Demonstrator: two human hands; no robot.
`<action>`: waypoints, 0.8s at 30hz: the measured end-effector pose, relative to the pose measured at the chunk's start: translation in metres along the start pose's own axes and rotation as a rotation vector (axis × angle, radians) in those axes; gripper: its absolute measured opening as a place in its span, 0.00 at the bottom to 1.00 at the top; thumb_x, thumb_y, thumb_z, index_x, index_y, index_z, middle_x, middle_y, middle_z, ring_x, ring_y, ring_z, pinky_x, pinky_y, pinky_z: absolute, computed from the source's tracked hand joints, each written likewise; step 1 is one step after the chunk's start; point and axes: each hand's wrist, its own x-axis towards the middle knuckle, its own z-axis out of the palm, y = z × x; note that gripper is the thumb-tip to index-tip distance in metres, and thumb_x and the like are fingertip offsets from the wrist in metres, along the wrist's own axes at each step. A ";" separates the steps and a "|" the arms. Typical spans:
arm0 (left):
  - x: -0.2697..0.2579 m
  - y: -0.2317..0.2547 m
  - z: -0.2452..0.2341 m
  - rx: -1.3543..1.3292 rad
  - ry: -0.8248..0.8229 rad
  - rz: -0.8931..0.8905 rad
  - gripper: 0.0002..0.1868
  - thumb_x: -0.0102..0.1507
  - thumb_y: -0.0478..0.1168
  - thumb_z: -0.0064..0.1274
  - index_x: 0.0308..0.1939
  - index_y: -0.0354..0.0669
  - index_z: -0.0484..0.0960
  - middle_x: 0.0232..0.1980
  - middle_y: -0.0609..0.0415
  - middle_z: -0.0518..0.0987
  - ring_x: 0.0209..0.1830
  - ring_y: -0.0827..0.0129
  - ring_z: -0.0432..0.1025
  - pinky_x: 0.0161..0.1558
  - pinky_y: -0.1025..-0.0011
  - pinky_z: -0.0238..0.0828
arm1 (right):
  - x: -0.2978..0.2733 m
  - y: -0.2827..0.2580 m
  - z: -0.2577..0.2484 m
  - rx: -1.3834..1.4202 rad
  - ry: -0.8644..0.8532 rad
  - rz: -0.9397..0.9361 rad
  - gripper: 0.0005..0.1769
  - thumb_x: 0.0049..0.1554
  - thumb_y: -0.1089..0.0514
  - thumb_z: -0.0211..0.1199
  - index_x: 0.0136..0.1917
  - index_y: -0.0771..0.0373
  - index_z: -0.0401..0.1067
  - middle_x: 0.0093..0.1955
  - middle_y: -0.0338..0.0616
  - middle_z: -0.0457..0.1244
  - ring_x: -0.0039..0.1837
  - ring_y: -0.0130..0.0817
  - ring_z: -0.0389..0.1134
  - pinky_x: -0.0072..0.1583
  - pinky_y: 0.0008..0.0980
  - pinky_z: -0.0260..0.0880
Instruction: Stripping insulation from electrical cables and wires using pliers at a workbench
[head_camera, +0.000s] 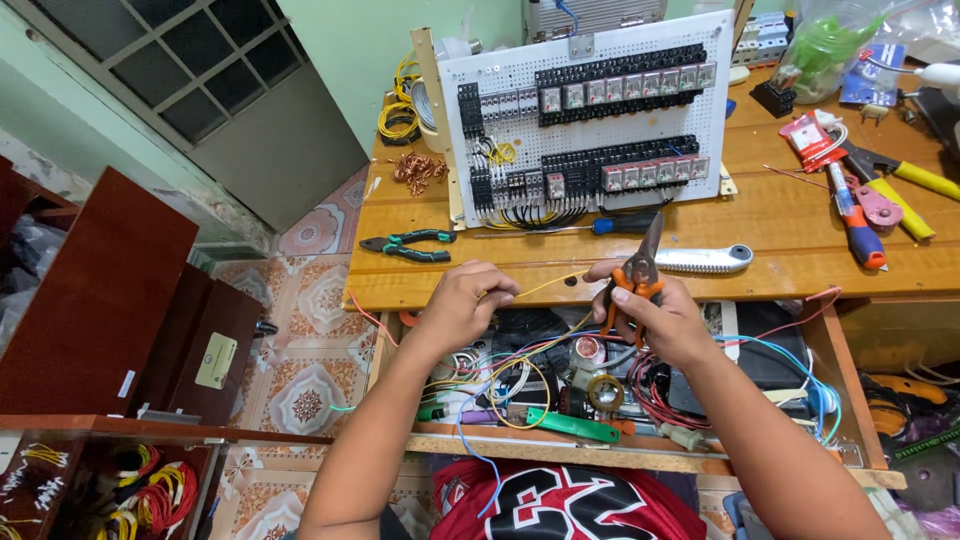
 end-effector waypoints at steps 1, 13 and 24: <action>0.000 -0.002 0.001 0.016 0.009 -0.006 0.03 0.62 0.35 0.61 0.36 0.50 0.87 0.33 0.54 0.82 0.36 0.53 0.77 0.45 0.62 0.75 | -0.001 0.001 -0.001 0.010 0.029 -0.002 0.22 0.59 0.62 0.57 0.65 0.76 0.70 0.35 0.63 0.68 0.25 0.32 0.63 0.26 0.24 0.61; 0.002 -0.032 -0.015 0.242 0.278 -0.058 0.04 0.65 0.39 0.57 0.37 0.54 0.85 0.35 0.57 0.80 0.40 0.55 0.75 0.49 0.60 0.73 | 0.003 0.005 -0.007 0.068 0.112 -0.012 0.23 0.60 0.60 0.56 0.66 0.76 0.68 0.33 0.63 0.66 0.22 0.31 0.59 0.23 0.23 0.57; -0.053 0.082 -0.060 -0.203 0.770 -0.052 0.16 0.62 0.34 0.62 0.52 0.37 0.77 0.49 0.49 0.78 0.50 0.66 0.74 0.55 0.69 0.70 | 0.015 0.002 -0.022 0.194 0.285 0.049 0.24 0.62 0.58 0.57 0.68 0.73 0.66 0.36 0.63 0.67 0.31 0.36 0.69 0.25 0.22 0.62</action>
